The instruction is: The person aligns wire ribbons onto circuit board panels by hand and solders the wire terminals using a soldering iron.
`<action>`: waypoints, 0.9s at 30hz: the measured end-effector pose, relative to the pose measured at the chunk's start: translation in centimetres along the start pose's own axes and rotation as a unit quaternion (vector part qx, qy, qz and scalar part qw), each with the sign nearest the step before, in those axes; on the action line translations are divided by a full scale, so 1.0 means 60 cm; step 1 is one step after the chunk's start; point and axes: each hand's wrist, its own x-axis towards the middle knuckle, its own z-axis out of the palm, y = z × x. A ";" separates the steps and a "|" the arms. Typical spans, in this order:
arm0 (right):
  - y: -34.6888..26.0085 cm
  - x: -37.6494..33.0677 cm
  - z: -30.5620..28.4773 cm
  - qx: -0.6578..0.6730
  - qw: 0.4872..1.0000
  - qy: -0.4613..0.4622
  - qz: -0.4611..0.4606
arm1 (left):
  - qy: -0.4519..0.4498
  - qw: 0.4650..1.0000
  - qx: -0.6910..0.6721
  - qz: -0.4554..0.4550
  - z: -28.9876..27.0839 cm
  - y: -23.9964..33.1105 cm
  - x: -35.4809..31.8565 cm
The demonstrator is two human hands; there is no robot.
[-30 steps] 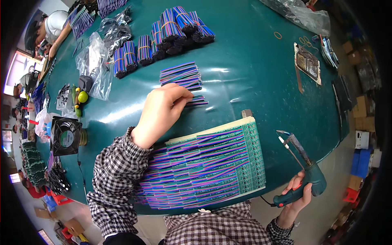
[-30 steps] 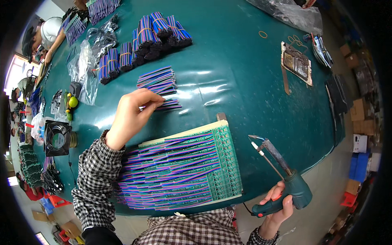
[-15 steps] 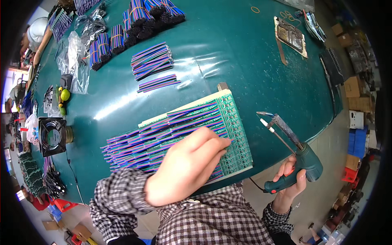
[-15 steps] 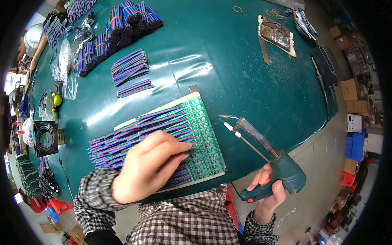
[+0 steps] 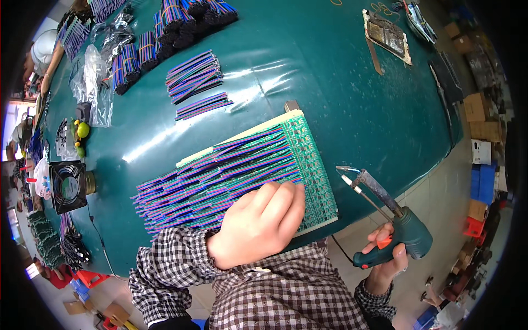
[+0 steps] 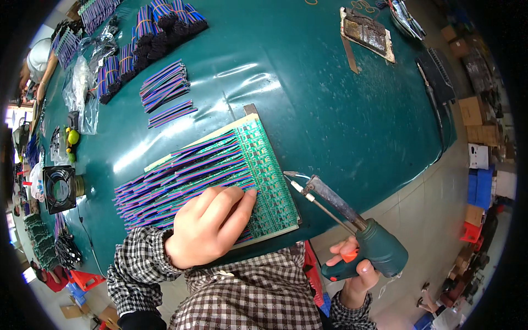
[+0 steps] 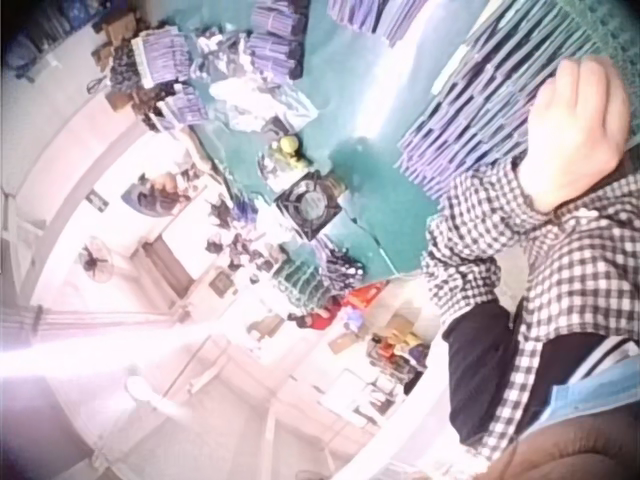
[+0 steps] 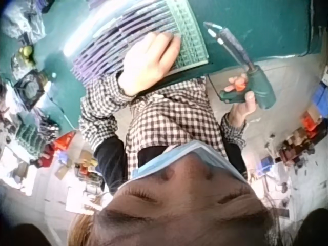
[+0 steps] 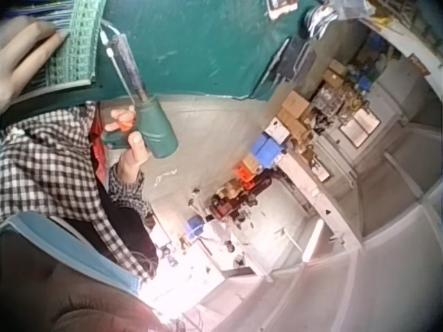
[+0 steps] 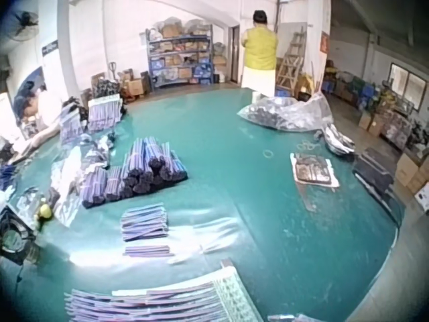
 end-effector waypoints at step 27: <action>-0.016 -0.038 0.035 -0.164 0.986 -0.027 0.000 | 0.027 0.999 -0.018 -0.022 0.007 0.002 -0.004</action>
